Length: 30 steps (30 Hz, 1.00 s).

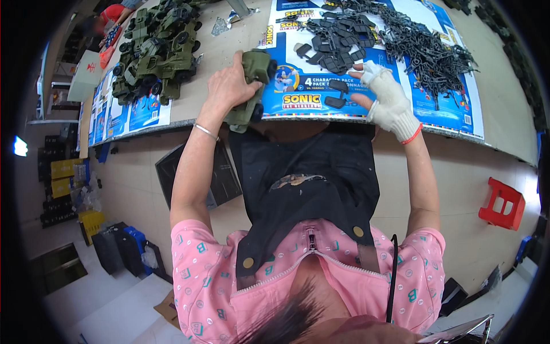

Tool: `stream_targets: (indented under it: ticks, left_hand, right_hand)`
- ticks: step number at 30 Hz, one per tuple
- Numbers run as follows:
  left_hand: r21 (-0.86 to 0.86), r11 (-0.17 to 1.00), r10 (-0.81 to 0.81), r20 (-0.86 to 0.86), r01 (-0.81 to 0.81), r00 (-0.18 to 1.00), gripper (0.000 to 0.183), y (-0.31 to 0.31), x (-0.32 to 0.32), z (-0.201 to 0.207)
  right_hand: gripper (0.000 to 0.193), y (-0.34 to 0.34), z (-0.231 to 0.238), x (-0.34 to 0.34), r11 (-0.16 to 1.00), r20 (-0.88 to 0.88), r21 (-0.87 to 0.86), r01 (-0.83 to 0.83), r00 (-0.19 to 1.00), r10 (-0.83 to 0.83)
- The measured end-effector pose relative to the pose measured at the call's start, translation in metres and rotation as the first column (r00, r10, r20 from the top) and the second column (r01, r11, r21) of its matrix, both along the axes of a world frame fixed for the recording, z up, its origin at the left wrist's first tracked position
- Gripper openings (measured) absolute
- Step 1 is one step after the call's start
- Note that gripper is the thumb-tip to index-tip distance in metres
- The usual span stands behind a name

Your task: The person assembles green plastic toy vehicles by hand at a factory workstation, then inspects the assembled toys.

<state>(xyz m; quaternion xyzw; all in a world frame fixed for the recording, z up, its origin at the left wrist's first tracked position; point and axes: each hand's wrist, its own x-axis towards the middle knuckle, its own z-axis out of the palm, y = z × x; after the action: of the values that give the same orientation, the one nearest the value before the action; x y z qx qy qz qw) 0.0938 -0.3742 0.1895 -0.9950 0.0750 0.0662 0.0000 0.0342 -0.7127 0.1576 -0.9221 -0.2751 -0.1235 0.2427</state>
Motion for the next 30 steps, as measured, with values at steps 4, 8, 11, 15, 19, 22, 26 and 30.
stream_targets:
  ticks: [4, 8, 11, 15, 19, 22, 26, 30]
  left_hand:
    - [0.001, 0.992, 0.123, 0.096, -0.124, 0.988, 0.102, -0.008, 0.01, -0.017]
    - [-0.356, 0.907, 0.234, -0.017, -0.224, 0.972, 0.11, 0.003, 0.012, -0.012]
    - [-0.715, 0.698, 0.057, 0.023, -0.023, 0.998, 0.081, 0.036, 0.002, -0.018]
    - [-0.603, 0.757, -0.192, 0.16, 0.25, 0.968, 0.071, 0.055, 0.023, -0.028]
    - [-0.806, 0.535, -0.375, 0.044, 0.255, 0.926, 0.055, 0.05, 0.052, -0.047]
    - [-0.756, 0.562, -0.354, 0.147, 0.336, 0.924, 0.049, 0.042, 0.047, -0.057]
    - [-0.838, 0.433, -0.307, 0.208, 0.331, 0.929, 0.045, 0.038, 0.053, -0.078]
    - [-0.917, 0.304, -0.284, 0.172, 0.259, 0.943, 0.041, 0.038, 0.061, -0.085]
  right_hand:
    - [0.063, 0.027, -0.015, -0.018, 0.985, -0.033, -0.172, 0.001, 0.999, -0.007]
    - [0.05, 0.033, -0.071, -0.029, 0.978, 0.099, -0.198, -0.06, 0.992, 0.081]
    - [0.045, 0.02, -0.055, -0.03, 0.961, -0.118, -0.205, -0.184, 0.98, 0.162]
    - [0.047, -0.006, -0.034, -0.022, 0.932, -0.208, -0.192, -0.307, 0.941, 0.267]
    - [0.032, -0.021, -0.087, -0.012, 0.974, -0.059, 0.197, 0.111, 0.993, -0.102]
    - [0.012, -0.009, -0.054, -0.011, 0.963, 0.075, 0.122, 0.238, 0.966, -0.248]
    - [0.015, 0.052, -0.021, 0.035, 0.71, -0.592, 0.503, 0.492, 0.795, -0.131]
    - [0.021, 0.098, -0.041, 0.103, 0.463, -0.683, 0.713, 0.527, 0.674, 0.284]
